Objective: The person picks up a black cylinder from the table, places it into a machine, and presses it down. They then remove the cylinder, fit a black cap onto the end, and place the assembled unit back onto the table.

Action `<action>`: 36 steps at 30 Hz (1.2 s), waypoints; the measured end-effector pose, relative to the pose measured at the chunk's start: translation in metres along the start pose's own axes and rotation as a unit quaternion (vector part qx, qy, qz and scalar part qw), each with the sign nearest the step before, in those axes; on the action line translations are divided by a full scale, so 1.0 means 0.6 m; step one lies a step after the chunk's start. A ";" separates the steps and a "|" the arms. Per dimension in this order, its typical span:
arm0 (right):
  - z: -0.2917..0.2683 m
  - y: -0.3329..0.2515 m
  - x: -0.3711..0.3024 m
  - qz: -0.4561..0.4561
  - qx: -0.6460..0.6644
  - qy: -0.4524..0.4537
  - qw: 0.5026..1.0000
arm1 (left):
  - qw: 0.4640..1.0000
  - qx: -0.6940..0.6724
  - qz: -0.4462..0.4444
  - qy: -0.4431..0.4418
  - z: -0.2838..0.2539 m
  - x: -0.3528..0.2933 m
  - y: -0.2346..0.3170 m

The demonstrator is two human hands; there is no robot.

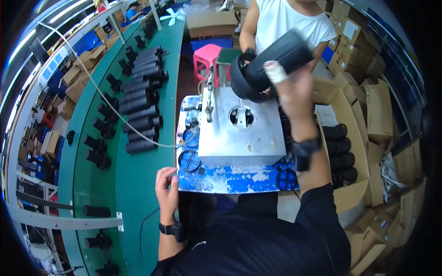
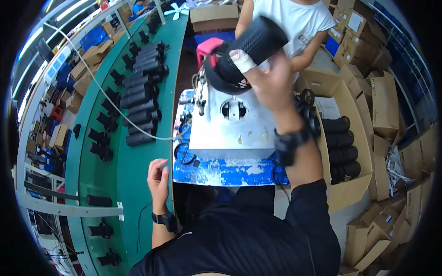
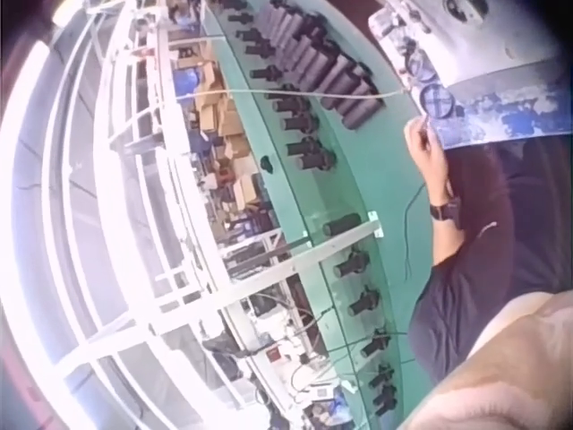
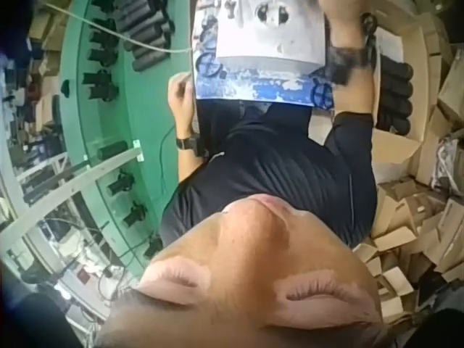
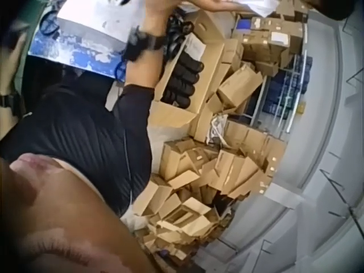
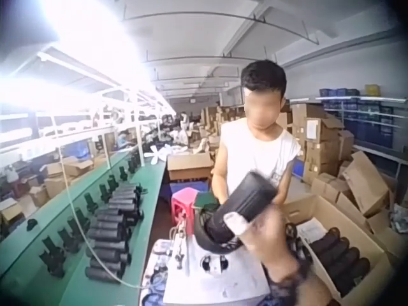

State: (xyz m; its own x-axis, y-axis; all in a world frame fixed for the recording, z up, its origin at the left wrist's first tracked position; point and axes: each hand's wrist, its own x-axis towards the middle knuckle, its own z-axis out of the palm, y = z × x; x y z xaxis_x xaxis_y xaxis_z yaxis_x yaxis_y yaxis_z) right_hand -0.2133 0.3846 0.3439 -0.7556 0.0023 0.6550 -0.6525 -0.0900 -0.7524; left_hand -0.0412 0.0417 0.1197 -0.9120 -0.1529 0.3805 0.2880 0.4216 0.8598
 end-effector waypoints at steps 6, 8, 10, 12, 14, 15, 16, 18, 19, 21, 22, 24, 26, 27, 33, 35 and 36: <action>0.134 -0.050 -0.210 -0.216 -0.197 -0.215 0.932 | 0.974 -0.058 0.195 0.099 -0.015 -0.025 0.133; 0.168 -0.007 -0.284 -0.234 -0.202 -0.196 0.931 | 0.947 -0.045 0.300 0.106 -0.002 -0.035 0.144; 0.185 0.017 -0.323 -0.310 -0.239 -0.191 0.900 | 0.940 -0.026 0.329 0.086 -0.017 -0.036 0.152; 0.195 0.024 -0.335 -0.345 -0.256 -0.188 0.883 | 0.912 -0.025 0.408 0.018 -0.025 -0.028 0.157; 0.205 0.026 -0.338 -0.353 -0.249 -0.184 0.883 | 0.912 -0.013 0.408 0.027 -0.032 -0.037 0.151; 0.210 0.027 -0.341 -0.357 -0.246 -0.182 0.882 | 0.910 -0.003 0.413 0.033 -0.036 -0.042 0.147; 0.213 0.031 -0.341 -0.358 -0.240 -0.186 0.883 | 0.907 0.008 0.420 0.042 -0.039 -0.042 0.144; 0.223 0.044 -0.343 -0.342 -0.232 -0.204 0.888 | 0.915 0.047 0.399 0.026 -0.054 -0.043 0.143; 0.229 0.053 -0.346 -0.334 -0.224 -0.214 0.890 | 0.922 0.081 0.379 0.005 -0.066 -0.044 0.143; 0.235 0.087 -0.360 -0.280 -0.186 -0.200 0.920 | 0.928 0.129 0.349 -0.006 -0.088 -0.041 0.130; 0.236 0.107 -0.369 -0.223 -0.160 -0.182 0.944 | 0.936 0.174 0.301 0.056 -0.099 -0.032 0.111; 0.195 0.174 -0.400 -0.048 -0.146 -0.260 0.953 | 0.935 0.264 0.194 0.137 -0.149 -0.003 0.064; 0.129 0.267 -0.448 0.142 -0.117 -0.315 0.931 | 0.921 0.326 0.105 0.183 -0.229 0.040 0.005; 0.113 0.285 -0.461 0.169 -0.117 -0.310 0.928 | 0.909 0.353 0.075 0.211 -0.277 0.061 -0.027; 0.077 0.349 -0.524 0.198 -0.125 -0.271 0.934 | 0.793 0.521 -0.240 0.208 -0.525 0.151 -0.234; 0.075 0.341 -0.525 0.173 -0.163 -0.300 0.924 | 0.762 0.521 -0.333 0.193 -0.560 0.148 -0.263; 0.081 0.340 -0.519 0.159 -0.180 -0.314 0.919 | 0.752 0.526 -0.349 0.189 -0.578 0.138 -0.263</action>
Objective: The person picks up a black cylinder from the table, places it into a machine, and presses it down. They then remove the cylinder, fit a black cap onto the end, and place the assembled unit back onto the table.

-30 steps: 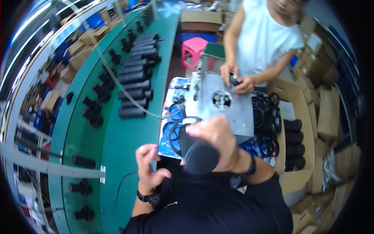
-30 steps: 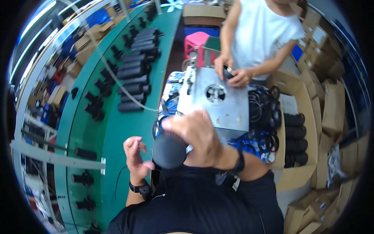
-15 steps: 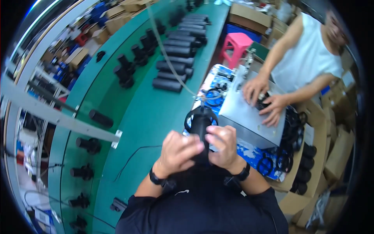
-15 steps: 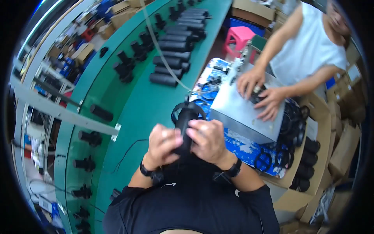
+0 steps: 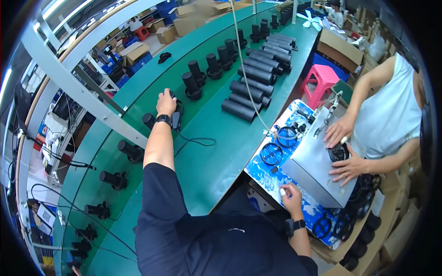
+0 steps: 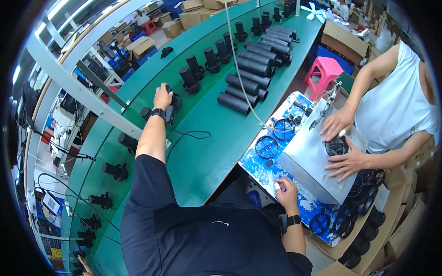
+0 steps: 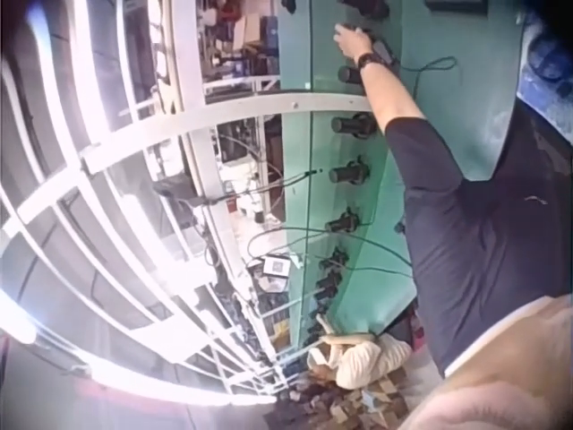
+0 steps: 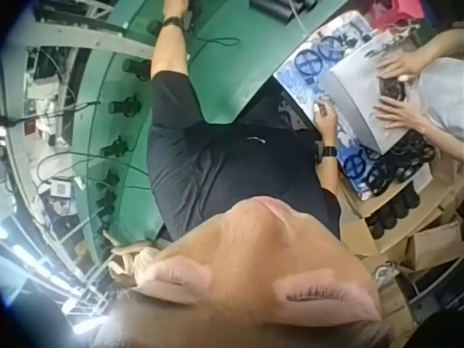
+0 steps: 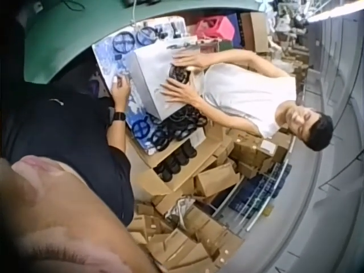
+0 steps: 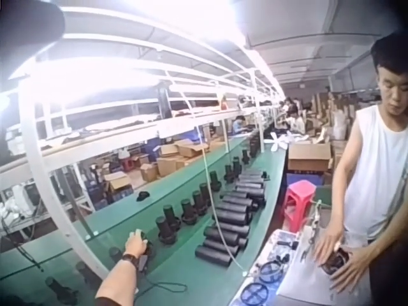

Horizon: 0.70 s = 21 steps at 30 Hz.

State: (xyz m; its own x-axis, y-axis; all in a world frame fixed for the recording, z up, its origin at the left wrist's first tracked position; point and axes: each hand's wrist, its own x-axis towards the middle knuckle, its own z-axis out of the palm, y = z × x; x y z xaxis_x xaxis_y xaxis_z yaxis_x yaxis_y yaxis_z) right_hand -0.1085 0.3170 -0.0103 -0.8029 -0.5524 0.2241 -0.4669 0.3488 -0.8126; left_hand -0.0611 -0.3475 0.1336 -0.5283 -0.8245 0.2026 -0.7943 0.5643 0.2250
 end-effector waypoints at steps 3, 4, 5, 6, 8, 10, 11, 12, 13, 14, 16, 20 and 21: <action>-0.001 0.003 0.008 0.004 0.017 0.012 1.000 | 0.999 0.032 -0.005 -0.035 -0.012 0.000 0.010; -0.006 0.006 -0.006 0.018 0.018 0.022 0.999 | 0.992 0.116 0.004 -0.044 -0.053 -0.014 0.050; -0.009 0.009 -0.016 0.039 0.013 0.029 0.999 | 0.979 0.200 0.015 -0.050 -0.062 -0.021 0.083; -0.008 0.006 -0.010 0.039 0.024 0.032 0.998 | 0.958 0.270 -0.015 -0.095 -0.074 -0.015 0.053; -0.006 0.006 0.005 0.037 0.041 0.039 0.998 | 0.928 0.340 -0.053 -0.144 -0.081 0.011 -0.032; -0.002 0.006 0.013 0.033 0.059 0.022 0.997 | 0.938 0.122 -0.185 -0.267 -0.085 0.020 -0.099; 0.001 0.004 0.019 0.031 0.071 0.013 0.997 | 0.938 0.124 -0.192 -0.261 -0.081 0.010 -0.120; 0.003 0.004 0.020 0.033 0.080 0.008 0.996 | 0.953 0.164 -0.123 -0.223 -0.069 -0.007 -0.134; -0.001 0.007 0.007 0.046 0.073 0.019 0.996 | 0.960 0.201 -0.036 -0.192 -0.058 -0.033 -0.099; -0.003 0.009 -0.006 0.053 0.078 0.026 0.995 | 0.969 0.170 0.004 -0.179 -0.056 -0.061 -0.068; -0.010 0.012 -0.013 0.060 0.092 0.048 0.993 | 0.977 0.076 0.115 -0.161 -0.114 -0.126 0.029; -0.036 -0.062 0.000 0.108 0.151 -0.037 0.982 | 0.919 -0.108 0.326 -0.191 -0.212 -0.273 0.187; -0.044 -0.097 0.015 0.056 0.141 -0.033 0.988 | 0.897 -0.136 0.372 -0.195 -0.230 -0.324 0.234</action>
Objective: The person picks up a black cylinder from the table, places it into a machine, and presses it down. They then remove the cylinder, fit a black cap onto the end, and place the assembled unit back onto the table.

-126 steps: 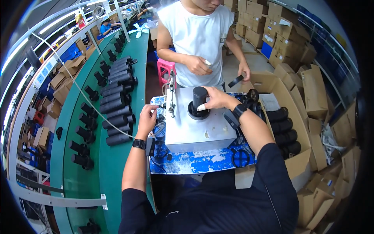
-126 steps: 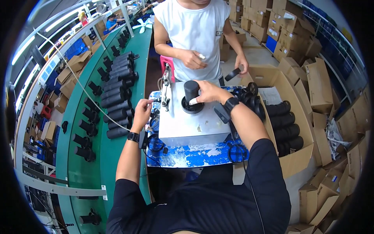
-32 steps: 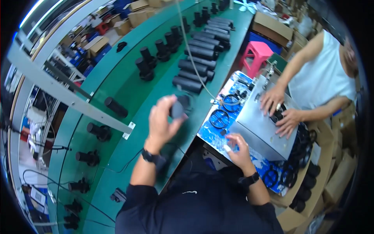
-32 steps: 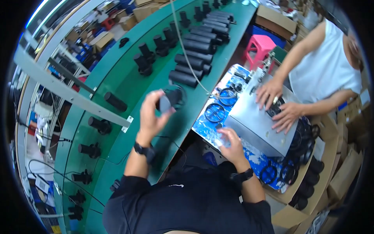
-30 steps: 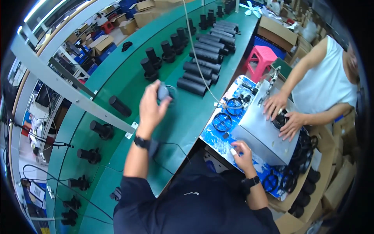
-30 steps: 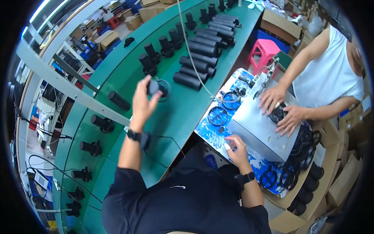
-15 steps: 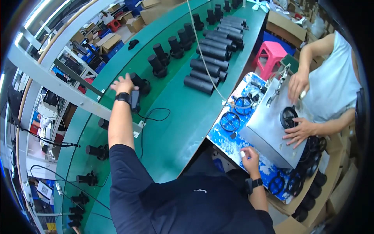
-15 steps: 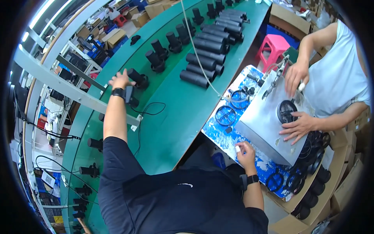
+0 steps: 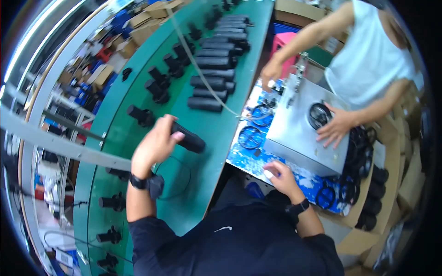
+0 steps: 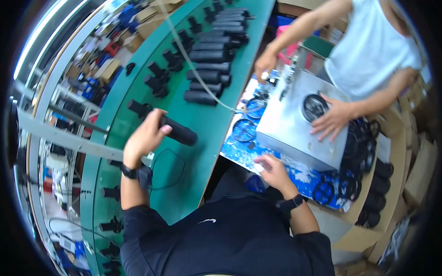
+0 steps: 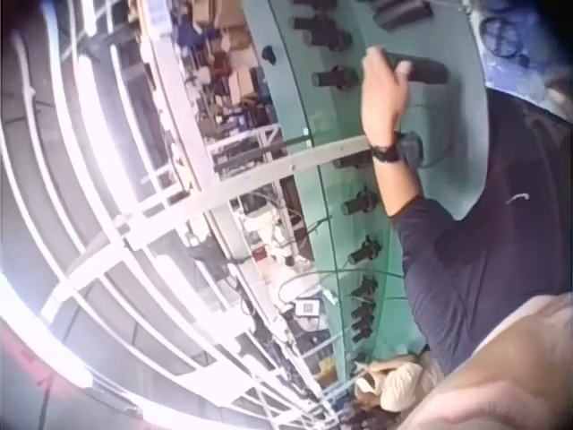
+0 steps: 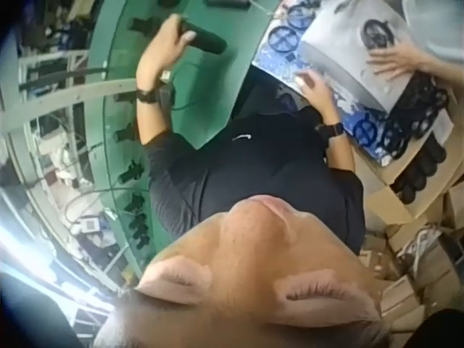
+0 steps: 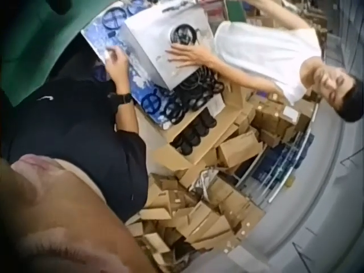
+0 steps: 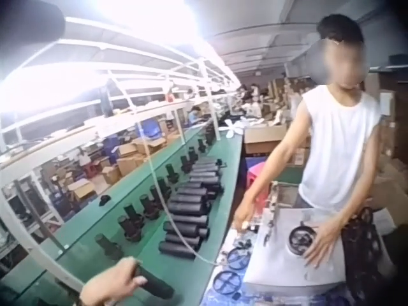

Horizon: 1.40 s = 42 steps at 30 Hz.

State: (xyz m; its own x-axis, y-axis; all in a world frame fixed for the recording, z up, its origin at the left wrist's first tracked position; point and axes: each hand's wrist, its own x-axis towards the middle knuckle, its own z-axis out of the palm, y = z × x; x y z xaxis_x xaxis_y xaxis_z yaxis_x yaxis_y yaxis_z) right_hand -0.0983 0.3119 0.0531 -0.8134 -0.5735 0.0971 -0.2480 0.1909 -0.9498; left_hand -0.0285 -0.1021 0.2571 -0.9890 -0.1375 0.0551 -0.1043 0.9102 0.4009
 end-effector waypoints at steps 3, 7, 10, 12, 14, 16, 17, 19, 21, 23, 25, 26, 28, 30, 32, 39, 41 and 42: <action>0.004 -0.125 0.046 -0.180 -0.115 0.032 0.976 | 0.983 -0.055 0.167 -0.045 0.081 -0.010 0.159; -0.019 -0.150 0.013 0.057 -0.110 -0.111 0.986 | 0.945 -0.197 0.259 -0.021 0.197 -0.013 0.235; -0.047 -0.101 -0.047 0.107 -0.047 -0.024 0.993 | 0.876 -0.482 0.014 -0.004 0.323 0.005 0.133; -0.060 -0.062 -0.091 0.123 -0.015 0.012 0.992 | 0.883 -0.464 -0.055 0.051 0.403 -0.001 0.039; -0.068 -0.022 -0.137 0.127 0.052 0.043 0.990 | 0.904 -0.415 -0.082 0.066 0.431 -0.020 0.001; -0.070 0.006 -0.156 0.131 0.087 0.062 0.986 | 0.890 -0.443 -0.075 0.080 0.452 -0.024 -0.010; -0.068 0.016 -0.162 0.138 0.090 0.083 0.983 | 0.876 -0.466 -0.075 0.096 0.459 -0.028 -0.014; -0.064 0.026 -0.176 0.154 0.096 0.124 0.976 | 0.862 -0.490 -0.077 0.108 0.467 -0.035 -0.015; -0.059 0.015 -0.175 0.147 0.047 0.132 0.979 | 0.871 -0.470 -0.067 0.127 0.470 -0.031 -0.005; -0.057 -0.007 -0.160 0.122 -0.054 0.146 0.980 | 0.875 -0.460 -0.062 0.134 0.473 -0.033 -0.003; -0.059 -0.028 -0.151 0.126 -0.075 0.125 0.981 | 0.882 -0.447 -0.057 0.139 0.476 -0.036 -0.012; -0.060 -0.038 -0.147 0.128 -0.096 0.104 0.982 | 0.885 -0.440 -0.054 0.142 0.476 -0.036 -0.012; -0.066 -0.053 -0.143 0.128 -0.118 0.081 0.981 | 0.883 -0.443 -0.054 0.144 0.477 -0.037 -0.009; -0.069 -0.067 -0.140 0.091 -0.171 0.057 0.979 | 0.882 -0.445 -0.053 0.148 0.474 -0.039 -0.004; -0.079 -0.086 -0.131 0.071 -0.198 0.047 0.977 | 0.885 -0.439 -0.051 0.146 0.478 -0.041 -0.010; -0.244 -0.282 -0.038 -0.088 -0.227 0.208 0.947 | 0.896 -0.421 -0.039 0.136 0.472 -0.042 -0.007; -0.289 -0.302 0.005 -0.155 -0.304 0.332 0.879 | 0.897 -0.419 -0.045 0.134 0.472 -0.043 -0.009; -0.313 -0.287 0.038 -0.156 -0.305 0.332 0.879 | 0.897 -0.418 -0.048 0.133 0.472 -0.043 -0.008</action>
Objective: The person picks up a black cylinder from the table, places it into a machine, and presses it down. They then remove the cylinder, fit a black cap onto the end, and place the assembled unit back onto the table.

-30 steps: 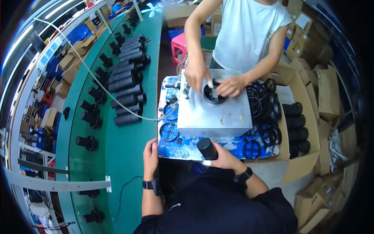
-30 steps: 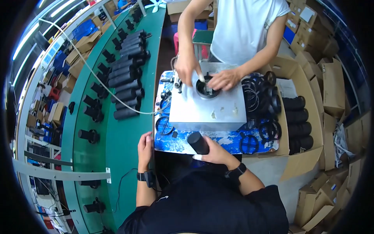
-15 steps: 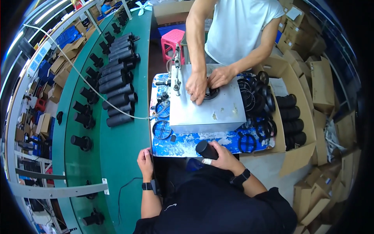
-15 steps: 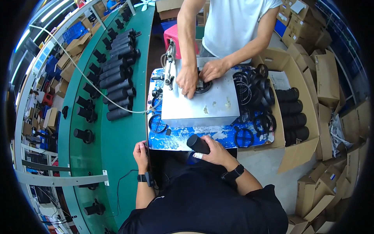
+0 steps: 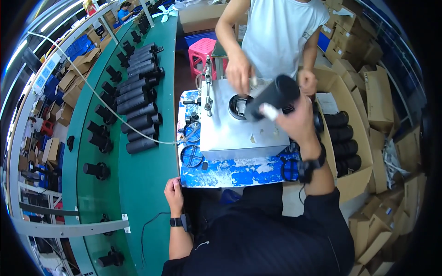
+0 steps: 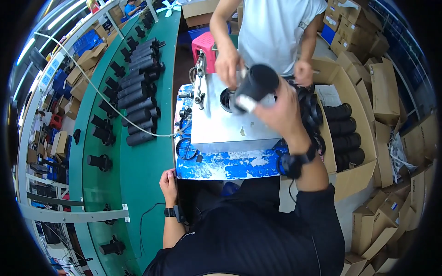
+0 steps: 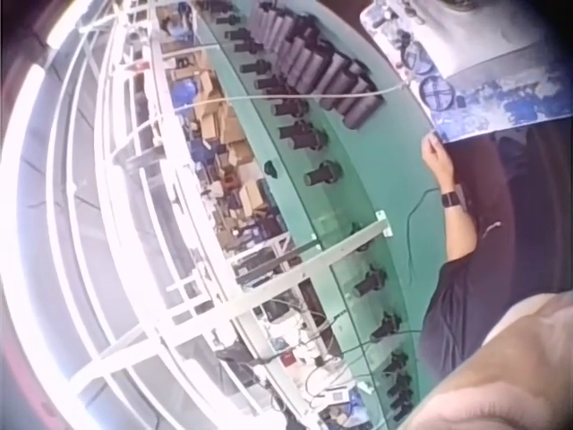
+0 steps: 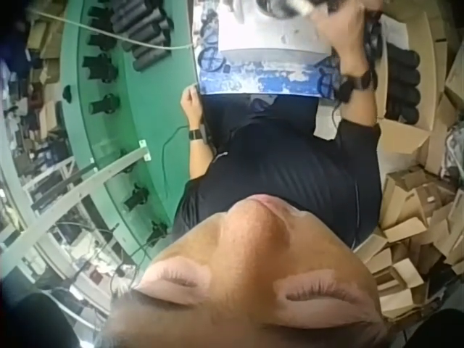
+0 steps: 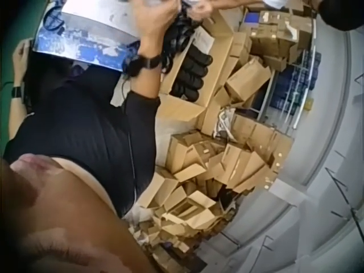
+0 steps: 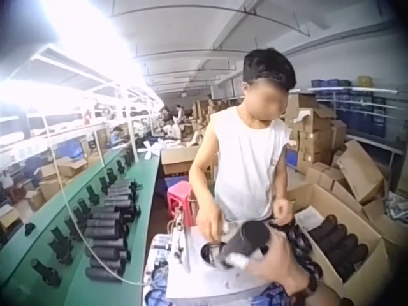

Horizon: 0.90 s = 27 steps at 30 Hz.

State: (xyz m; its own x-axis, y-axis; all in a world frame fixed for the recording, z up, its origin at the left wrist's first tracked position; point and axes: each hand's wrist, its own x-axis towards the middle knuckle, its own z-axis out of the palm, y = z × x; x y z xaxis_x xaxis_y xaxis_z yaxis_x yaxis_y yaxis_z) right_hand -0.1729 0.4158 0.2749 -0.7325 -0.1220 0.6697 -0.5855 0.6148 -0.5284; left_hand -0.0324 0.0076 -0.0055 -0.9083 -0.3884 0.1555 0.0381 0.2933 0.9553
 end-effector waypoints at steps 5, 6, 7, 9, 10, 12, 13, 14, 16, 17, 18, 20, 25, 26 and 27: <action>0.104 0.140 0.009 0.130 0.071 0.024 0.989 | 1.000 0.000 0.030 -0.006 0.014 0.009 0.000; 0.122 0.151 0.012 0.141 0.035 0.020 0.989 | 0.999 0.009 0.035 -0.003 0.011 0.007 0.001; 0.128 0.149 0.015 0.140 0.036 0.017 0.989 | 0.999 0.017 0.038 -0.005 0.008 0.003 0.001; 0.139 0.146 0.019 0.136 0.004 -0.003 0.991 | 0.999 0.025 0.039 -0.007 0.006 0.000 0.000; 0.143 0.145 0.020 0.134 -0.013 -0.013 0.991 | 0.999 0.027 0.038 -0.009 0.006 0.002 0.000; 0.156 0.127 0.030 0.140 -0.040 -0.035 0.989 | 0.999 0.030 0.036 -0.014 0.007 0.006 0.000; 0.161 0.112 0.038 0.145 -0.066 -0.055 0.986 | 0.999 0.029 0.035 -0.016 0.007 0.007 0.001; 0.163 0.107 0.042 0.149 -0.092 -0.076 0.982 | 0.999 0.037 0.032 -0.014 0.006 0.005 0.003; 0.165 0.131 0.040 0.147 -0.072 -0.081 0.983 | 0.998 0.052 0.026 -0.010 0.004 0.001 0.005; 0.163 0.145 0.041 0.142 -0.051 -0.086 0.985 | 0.998 0.051 0.024 -0.011 0.004 0.000 0.006; 0.161 0.157 0.042 0.137 -0.029 -0.090 0.986 | 0.998 0.050 0.021 -0.013 0.005 0.000 0.006; 0.152 0.163 0.058 0.099 -0.016 -0.129 0.987 | 0.999 0.049 0.015 -0.014 0.005 0.005 0.006; 0.132 0.193 0.070 0.047 0.062 -0.238 0.968 | 0.997 0.059 0.039 -0.021 0.007 0.012 0.007; 0.130 0.198 0.068 0.058 0.087 -0.254 0.962 | 0.997 0.055 0.043 -0.019 0.006 0.009 0.008; 0.130 0.197 0.067 0.055 0.086 -0.253 0.962 | 0.997 0.050 0.049 -0.014 0.007 0.009 0.010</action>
State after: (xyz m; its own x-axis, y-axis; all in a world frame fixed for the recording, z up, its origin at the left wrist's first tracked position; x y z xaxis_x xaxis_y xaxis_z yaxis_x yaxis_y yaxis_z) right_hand -0.2984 0.4226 0.1986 -0.8428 -0.4540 0.2892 -0.5125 0.5121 -0.6893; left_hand -0.0385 0.0110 -0.0001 -0.9138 -0.3283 0.2390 0.0878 0.4149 0.9056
